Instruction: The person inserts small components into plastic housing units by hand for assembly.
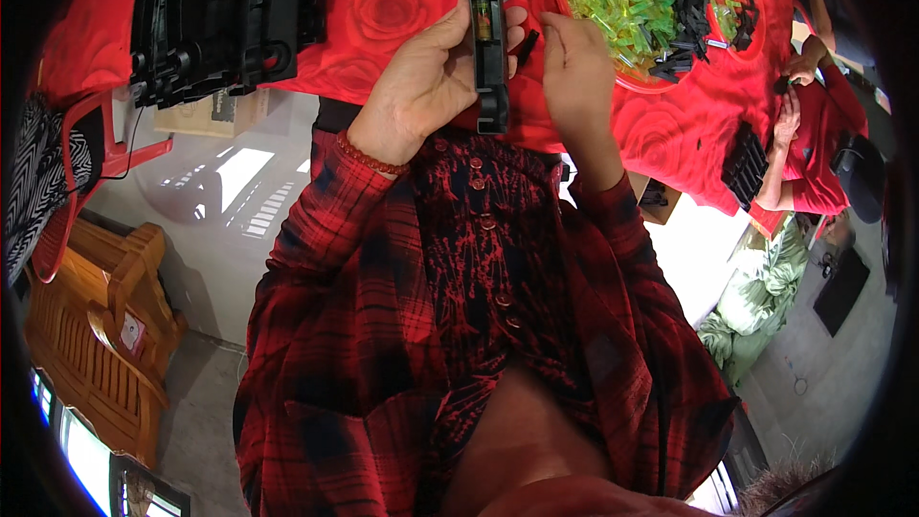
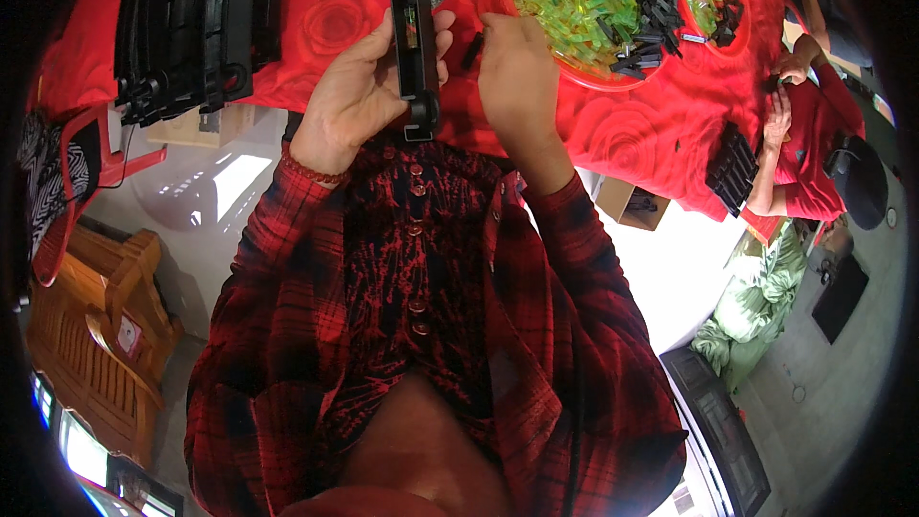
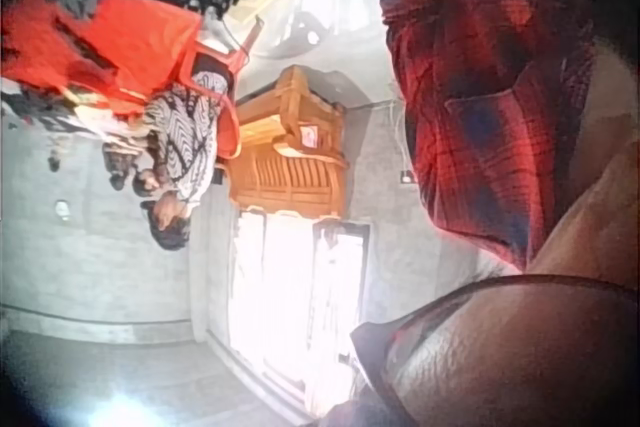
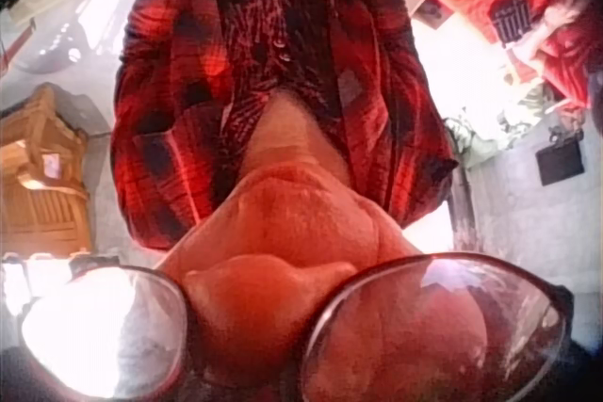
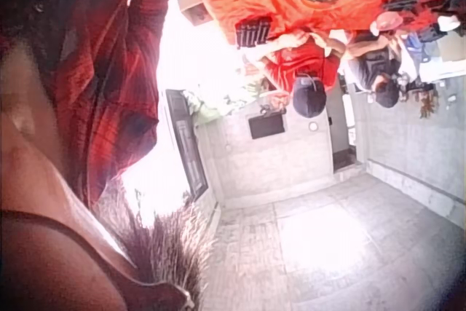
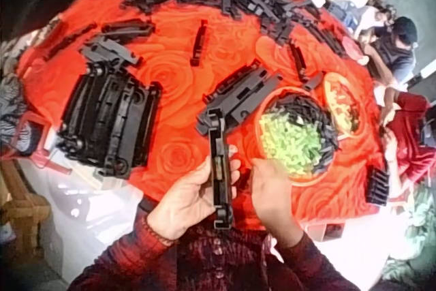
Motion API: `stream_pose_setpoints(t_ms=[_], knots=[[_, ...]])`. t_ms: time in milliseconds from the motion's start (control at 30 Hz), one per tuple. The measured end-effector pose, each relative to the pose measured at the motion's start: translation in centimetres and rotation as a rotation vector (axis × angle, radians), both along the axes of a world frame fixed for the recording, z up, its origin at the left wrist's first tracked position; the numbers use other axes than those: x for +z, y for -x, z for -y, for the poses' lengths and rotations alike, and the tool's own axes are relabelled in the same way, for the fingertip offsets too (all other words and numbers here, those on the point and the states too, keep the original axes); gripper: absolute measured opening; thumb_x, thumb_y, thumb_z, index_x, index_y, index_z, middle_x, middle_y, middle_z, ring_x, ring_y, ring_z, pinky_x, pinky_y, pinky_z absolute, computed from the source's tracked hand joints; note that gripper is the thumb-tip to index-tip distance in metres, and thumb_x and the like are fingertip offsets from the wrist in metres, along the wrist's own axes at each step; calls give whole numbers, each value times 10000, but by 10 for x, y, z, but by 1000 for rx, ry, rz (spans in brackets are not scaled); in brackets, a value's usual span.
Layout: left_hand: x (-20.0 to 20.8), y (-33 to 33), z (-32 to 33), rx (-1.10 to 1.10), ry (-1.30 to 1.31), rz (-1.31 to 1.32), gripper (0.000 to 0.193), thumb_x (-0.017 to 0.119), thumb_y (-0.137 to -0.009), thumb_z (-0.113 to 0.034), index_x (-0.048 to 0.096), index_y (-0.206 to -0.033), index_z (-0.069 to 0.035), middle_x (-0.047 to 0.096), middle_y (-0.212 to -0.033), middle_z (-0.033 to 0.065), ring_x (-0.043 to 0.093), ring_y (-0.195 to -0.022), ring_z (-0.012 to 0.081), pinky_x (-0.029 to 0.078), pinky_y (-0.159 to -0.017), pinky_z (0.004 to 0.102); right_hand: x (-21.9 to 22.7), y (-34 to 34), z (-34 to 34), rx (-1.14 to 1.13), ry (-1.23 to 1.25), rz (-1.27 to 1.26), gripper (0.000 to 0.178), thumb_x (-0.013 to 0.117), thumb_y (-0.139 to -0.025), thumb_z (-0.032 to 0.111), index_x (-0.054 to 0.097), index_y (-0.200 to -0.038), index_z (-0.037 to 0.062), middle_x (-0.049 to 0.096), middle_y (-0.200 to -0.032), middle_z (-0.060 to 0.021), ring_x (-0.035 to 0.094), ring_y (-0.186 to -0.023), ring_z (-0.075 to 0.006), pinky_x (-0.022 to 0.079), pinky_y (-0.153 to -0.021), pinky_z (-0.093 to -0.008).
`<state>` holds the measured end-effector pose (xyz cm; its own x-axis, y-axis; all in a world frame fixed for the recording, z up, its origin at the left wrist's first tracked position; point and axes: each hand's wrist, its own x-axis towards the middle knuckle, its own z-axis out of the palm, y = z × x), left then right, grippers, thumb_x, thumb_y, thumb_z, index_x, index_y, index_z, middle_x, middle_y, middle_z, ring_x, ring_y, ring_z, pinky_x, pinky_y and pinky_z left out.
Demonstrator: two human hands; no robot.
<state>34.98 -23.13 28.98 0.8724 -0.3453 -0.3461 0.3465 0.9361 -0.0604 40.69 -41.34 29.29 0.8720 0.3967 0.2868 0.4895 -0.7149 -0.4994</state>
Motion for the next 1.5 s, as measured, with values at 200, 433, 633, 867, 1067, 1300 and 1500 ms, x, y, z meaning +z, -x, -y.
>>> stream_pose_setpoints(t_ms=[200,433,633,867,1067,1300,1500], knots=[[-2,0,0,-6,10,37,413,431,-1065,-320,523,-1339,-24,615,-1278,147,623,-1114,250,527,-919,429,-5,14,-5,-19,282,-87,348,626,-889,128,603,-1222,28,572,-1067,-155,621,-929,-348,526,-788,-431],[-8,3,-2,-29,-11,127,404,437,-1064,-306,512,-1339,-19,599,-1314,155,629,-1121,246,529,-920,437,-9,10,-2,14,253,-99,318,684,-851,150,579,-1121,20,548,-1075,-167,612,-920,-363,526,-767,-445],[3,6,-2,-60,-263,48,444,450,-1058,-341,499,-1372,-31,596,-1326,123,616,-1068,215,530,-893,403,3,1,3,-39,57,-230,233,714,-856,178,603,-979,14,602,-901,-152,617,-808,-338,517,-697,-383],[4,6,-2,-63,-287,4,405,497,-1046,-336,570,-1315,-42,655,-1222,93,623,-1014,195,531,-838,337,66,-13,6,-144,-559,-662,181,699,-929,156,637,-1006,5,653,-817,-27,592,-641,-76,453,-567,-213],[1,6,3,-89,-276,-18,369,519,-1036,-325,608,-1256,-43,669,-1157,88,625,-994,201,529,-829,338,83,-2,-17,92,-681,-725,185,684,-939,154,625,-1040,11,634,-789,-13,575,-634,-57,432,-549,-187],[-12,8,3,-137,-294,-64,346,544,-1019,-366,630,-1185,-75,677,-1032,99,654,-868,264,544,-826,381,60,-1,-29,44,-621,-780,121,638,-959,122,627,-1005,10,630,-805,-20,585,-643,-61,437,-541,-200],[-8,8,2,-128,-278,-55,361,521,-1030,-354,605,-1228,-64,674,-1067,104,655,-911,252,551,-826,383,63,-4,-25,65,-560,-744,90,589,-973,76,626,-1012,4,637,-846,-24,608,-669,-89,479,-589,-229]])
